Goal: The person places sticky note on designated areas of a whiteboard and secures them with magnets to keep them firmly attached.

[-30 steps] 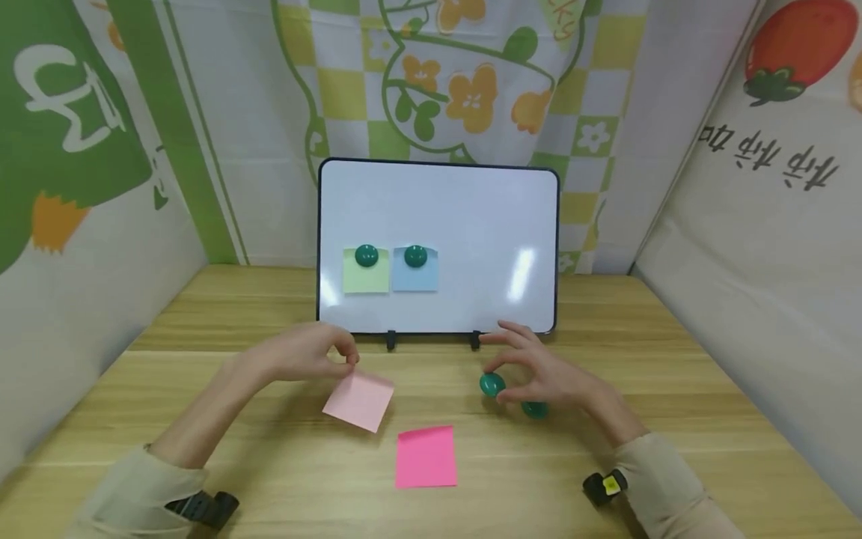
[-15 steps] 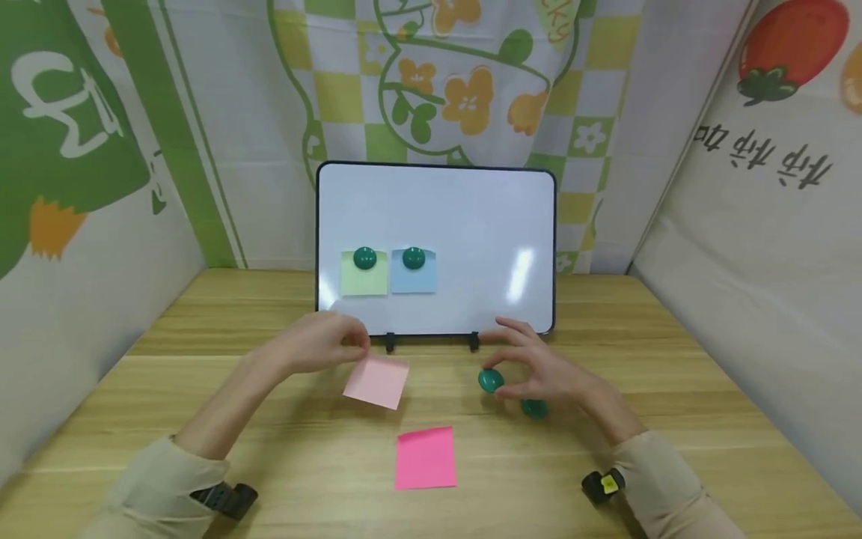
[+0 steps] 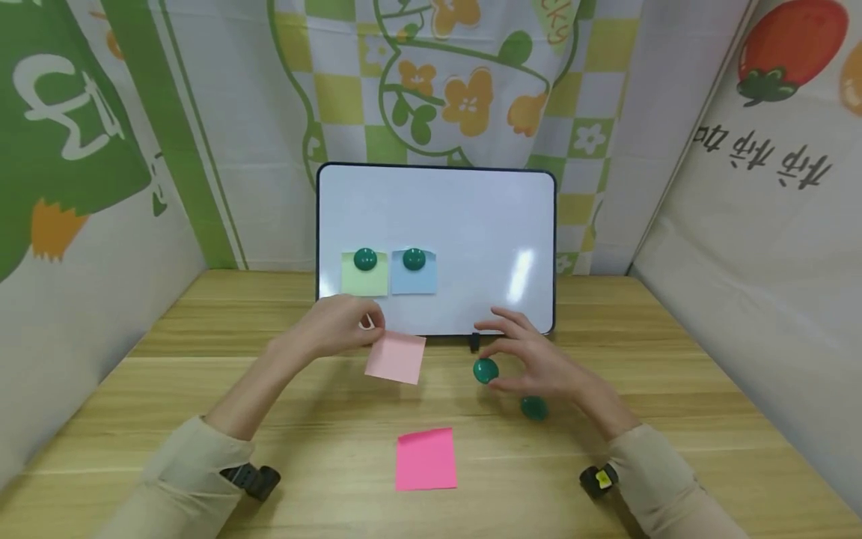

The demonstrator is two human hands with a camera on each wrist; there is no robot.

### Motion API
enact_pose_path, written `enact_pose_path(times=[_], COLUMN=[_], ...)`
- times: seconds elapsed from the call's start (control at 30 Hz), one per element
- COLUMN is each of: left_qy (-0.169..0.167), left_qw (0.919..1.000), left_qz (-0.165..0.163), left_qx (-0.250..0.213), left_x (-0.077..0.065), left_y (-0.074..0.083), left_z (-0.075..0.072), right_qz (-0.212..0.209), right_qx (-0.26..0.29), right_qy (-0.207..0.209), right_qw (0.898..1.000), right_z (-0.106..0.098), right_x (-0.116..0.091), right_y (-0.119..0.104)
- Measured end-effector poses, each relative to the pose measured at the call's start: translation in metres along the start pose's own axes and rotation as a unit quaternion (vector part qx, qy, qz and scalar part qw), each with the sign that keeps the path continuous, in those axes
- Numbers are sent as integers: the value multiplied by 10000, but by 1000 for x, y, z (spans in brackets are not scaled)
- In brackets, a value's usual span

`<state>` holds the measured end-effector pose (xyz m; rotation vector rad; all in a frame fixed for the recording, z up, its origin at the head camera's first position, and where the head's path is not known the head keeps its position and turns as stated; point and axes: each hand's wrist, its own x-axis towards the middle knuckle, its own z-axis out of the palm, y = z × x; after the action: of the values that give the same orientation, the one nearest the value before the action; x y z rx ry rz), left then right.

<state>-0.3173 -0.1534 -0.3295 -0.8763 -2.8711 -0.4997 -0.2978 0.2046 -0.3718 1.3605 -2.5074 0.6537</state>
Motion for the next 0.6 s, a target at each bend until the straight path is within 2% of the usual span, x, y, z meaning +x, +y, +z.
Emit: enact_pose_path(times=[0.2, 0.43, 0.6], left_qy=[236, 623, 940], left_qw=[9997, 9979, 9946], left_qz=[-13, 122, 228], left_qx=[86, 154, 364], left_x=[17, 32, 43], left_y=[8, 18, 21], left_z=[0, 1, 3], right_qz=[-365, -445, -737], right_qx=[-332, -485, -720], right_qy=[606, 897, 1303], right_qw=[9969, 9938, 9861], right_z=[2, 1, 1], right_x=[8, 16, 24], right_y=[-1, -3, -1])
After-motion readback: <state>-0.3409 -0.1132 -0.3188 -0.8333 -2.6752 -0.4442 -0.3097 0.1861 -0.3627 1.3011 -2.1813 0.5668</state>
